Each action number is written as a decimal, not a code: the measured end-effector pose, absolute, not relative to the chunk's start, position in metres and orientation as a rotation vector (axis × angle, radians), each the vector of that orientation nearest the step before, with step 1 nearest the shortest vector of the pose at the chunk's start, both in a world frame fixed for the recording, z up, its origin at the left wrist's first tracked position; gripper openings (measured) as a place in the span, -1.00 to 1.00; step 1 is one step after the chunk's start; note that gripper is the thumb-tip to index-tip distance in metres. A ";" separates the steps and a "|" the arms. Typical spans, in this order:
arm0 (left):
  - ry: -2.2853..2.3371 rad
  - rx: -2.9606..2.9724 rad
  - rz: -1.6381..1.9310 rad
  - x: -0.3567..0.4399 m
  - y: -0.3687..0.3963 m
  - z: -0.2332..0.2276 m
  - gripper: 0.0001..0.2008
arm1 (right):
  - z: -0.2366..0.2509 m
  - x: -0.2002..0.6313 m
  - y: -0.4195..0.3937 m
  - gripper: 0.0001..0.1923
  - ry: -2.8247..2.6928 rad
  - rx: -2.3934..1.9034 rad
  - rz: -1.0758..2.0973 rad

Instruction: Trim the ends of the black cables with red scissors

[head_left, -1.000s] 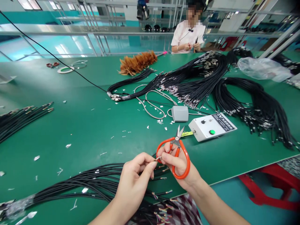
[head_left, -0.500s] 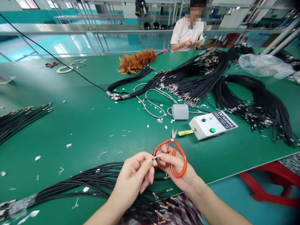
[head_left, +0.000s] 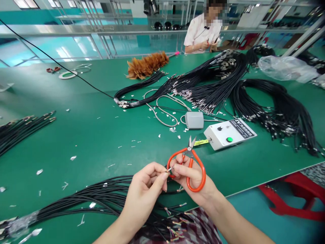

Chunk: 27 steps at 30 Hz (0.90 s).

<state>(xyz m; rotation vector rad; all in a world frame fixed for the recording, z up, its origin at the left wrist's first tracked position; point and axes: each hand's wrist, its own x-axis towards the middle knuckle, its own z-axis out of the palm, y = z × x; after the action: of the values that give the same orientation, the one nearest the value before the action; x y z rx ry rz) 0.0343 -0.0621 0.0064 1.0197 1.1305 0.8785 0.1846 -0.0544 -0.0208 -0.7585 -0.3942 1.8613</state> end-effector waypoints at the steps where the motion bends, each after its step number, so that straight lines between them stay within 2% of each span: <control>1: 1.135 1.008 0.892 0.035 -0.063 0.007 -0.74 | -0.021 0.183 -0.055 -0.73 -0.358 -0.748 1.895; 8: 1.133 0.894 0.872 0.037 -0.064 0.005 -0.68 | -0.024 0.176 -0.059 -0.71 -0.339 -0.826 1.846; 13: 1.114 0.948 0.791 0.031 -0.062 0.005 -0.66 | -0.022 0.179 -0.055 -0.71 -0.601 -0.900 1.669; 21: 1.149 0.958 0.869 0.031 -0.059 0.010 -0.72 | -0.006 0.186 -0.048 -0.68 -0.851 -1.042 1.558; 27: 1.149 0.940 0.833 0.032 -0.061 0.011 -0.68 | 0.003 0.189 -0.046 -0.72 -1.022 -1.014 1.490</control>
<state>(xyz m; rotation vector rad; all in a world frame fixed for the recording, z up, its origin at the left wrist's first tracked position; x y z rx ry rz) 0.0315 -0.0606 0.0114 0.9404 1.1491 0.8325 0.1893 -0.0459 0.0033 -1.0138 -1.0219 1.4902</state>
